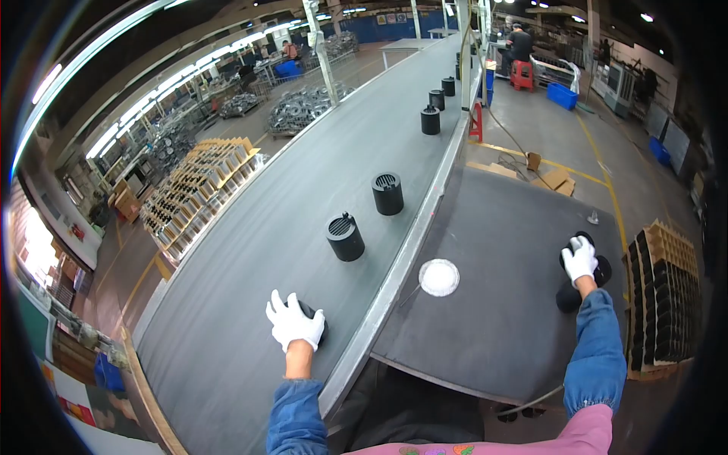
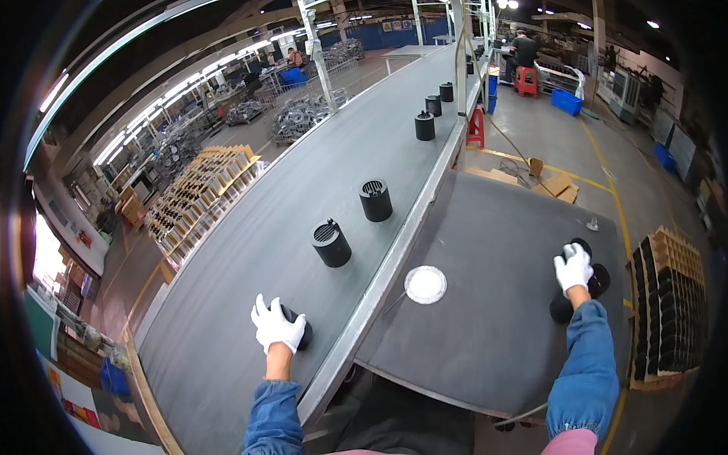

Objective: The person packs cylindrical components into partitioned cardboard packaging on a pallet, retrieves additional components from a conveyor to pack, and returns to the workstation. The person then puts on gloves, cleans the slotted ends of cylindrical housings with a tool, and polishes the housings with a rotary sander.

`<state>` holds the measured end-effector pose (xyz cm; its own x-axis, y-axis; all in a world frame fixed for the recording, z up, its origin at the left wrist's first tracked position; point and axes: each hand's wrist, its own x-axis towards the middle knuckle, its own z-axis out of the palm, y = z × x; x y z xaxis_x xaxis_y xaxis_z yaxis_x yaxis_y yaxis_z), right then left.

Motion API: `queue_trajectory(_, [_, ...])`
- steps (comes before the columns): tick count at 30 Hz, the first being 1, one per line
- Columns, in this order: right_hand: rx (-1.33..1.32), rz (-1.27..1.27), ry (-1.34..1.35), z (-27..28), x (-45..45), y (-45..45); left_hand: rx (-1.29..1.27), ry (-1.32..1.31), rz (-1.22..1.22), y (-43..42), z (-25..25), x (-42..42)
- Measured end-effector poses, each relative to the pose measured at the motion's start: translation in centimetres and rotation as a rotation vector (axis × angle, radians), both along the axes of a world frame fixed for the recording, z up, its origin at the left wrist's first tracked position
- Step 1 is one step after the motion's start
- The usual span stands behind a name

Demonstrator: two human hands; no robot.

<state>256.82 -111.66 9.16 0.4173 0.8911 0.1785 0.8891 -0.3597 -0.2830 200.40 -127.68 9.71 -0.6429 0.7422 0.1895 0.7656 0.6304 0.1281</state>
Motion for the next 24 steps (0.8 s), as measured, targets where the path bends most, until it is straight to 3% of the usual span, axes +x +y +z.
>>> queue_trajectory(3, [0.158, 0.285, 0.181, -2.2, -1.8, -5.7, -0.136, -0.137, 0.013, -0.4, 2.1, 0.3])
queue_trajectory(5, [0.187, 0.418, 0.105, -2.3, -4.3, -10.7, -0.119, -0.154, -0.029, -1.0, 2.3, -0.1])
queue_trajectory(7, [0.258, 0.444, 0.431, -4.0, -6.1, -15.0, -0.122, -0.139, -0.122, -1.5, 1.7, -0.9])
queue_trajectory(8, [0.266, 0.468, 0.381, -4.8, -6.9, -17.1, -0.062, -0.137, -0.168, -2.1, 1.4, -1.0])
queue_trajectory(9, [0.271, 0.476, 0.535, -4.6, -8.3, -19.4, -0.071, -0.128, -0.177, -2.6, 1.2, -0.8])
queue_trajectory(11, [0.197, 0.46, 0.62, -6.1, -10.1, -22.9, 0.27, -0.367, -0.198, -3.4, 0.0, -0.1])
queue_trajectory(12, [0.117, 0.457, 0.563, -5.5, -11.5, -24.4, 0.475, -0.511, -0.359, -3.2, -0.2, 0.3])
queue_trajectory(13, [0.105, 0.482, 0.675, -5.6, -12.8, -25.6, 0.571, -0.932, -0.44, -3.7, -0.7, 1.5])
queue_trajectory(15, [0.129, 0.553, 0.724, -4.6, -15.5, -27.6, 0.735, -1.778, -0.322, -4.0, -2.6, 5.0])
queue_trajectory(17, [0.208, 0.645, 0.759, -3.1, -17.9, -29.3, 0.499, -2.328, -0.206, -6.5, -0.7, 10.0])
queue_trajectory(20, [0.316, 0.698, 0.798, -1.0, -20.0, -31.5, 0.282, -2.553, -0.157, -9.6, -0.9, 15.7])
queue_trajectory(21, [0.303, 0.665, 0.986, -1.4, -20.5, -32.1, 0.24, -2.584, -0.201, -10.2, -1.7, 17.0])
queue_trajectory(23, [0.403, 0.631, 1.167, -0.4, -21.2, -34.3, 0.221, -2.591, -0.317, -12.3, -2.4, 19.3])
queue_trajectory(24, [0.437, 0.636, 1.044, -0.1, -21.0, -35.1, 0.231, -2.423, -0.443, -13.3, -4.0, 19.8])
